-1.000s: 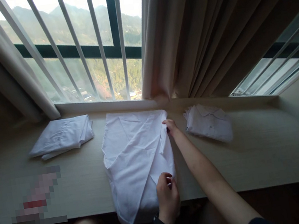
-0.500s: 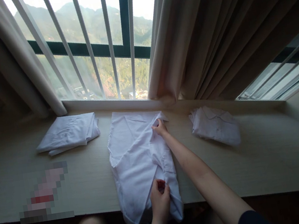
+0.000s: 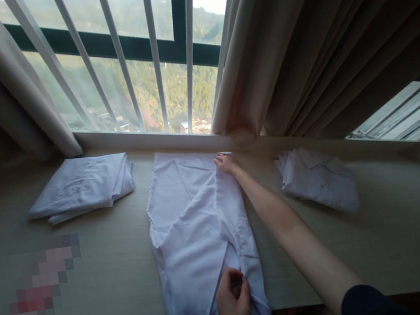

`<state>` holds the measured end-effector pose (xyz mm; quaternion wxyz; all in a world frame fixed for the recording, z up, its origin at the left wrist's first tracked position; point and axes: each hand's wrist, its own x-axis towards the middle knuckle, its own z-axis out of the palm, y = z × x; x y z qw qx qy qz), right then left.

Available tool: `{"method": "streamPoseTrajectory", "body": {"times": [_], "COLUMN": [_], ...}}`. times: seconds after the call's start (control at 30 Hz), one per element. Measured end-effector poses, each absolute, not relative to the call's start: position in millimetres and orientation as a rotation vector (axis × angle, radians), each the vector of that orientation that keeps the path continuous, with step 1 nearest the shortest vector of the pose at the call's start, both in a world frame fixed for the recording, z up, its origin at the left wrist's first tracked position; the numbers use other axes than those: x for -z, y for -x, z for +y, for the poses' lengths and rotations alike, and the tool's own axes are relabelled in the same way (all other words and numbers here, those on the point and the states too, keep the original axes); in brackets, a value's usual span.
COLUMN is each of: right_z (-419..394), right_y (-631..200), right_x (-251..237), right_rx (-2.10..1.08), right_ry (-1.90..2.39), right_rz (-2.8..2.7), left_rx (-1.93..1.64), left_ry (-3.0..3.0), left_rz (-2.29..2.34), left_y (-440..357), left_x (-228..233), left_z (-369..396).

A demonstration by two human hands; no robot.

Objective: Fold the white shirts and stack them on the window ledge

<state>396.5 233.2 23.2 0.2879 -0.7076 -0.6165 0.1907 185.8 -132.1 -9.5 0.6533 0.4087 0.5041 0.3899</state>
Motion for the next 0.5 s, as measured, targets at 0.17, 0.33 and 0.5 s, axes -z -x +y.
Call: {"method": "streamPoseTrajectory", "body": {"times": [0.17, 0.33, 0.5], "right_z": [189, 179, 214], "right_y": [-411, -422, -422], "right_x": [-14, -5, -4], "right_rx": [-0.414, -0.537, -0.497], "right_ry": [1.875, 2.026, 2.029], "right_rz": [-1.668, -1.489, -1.41], "left_rx": [-0.88, -0.891, -0.873], "left_ry": [-0.907, -0.919, -0.91], "left_rz": [1.155, 1.147, 1.122], "left_y": [-186, -186, -186], "left_x": [5, 3, 12], "left_z": [-132, -132, -134]}}
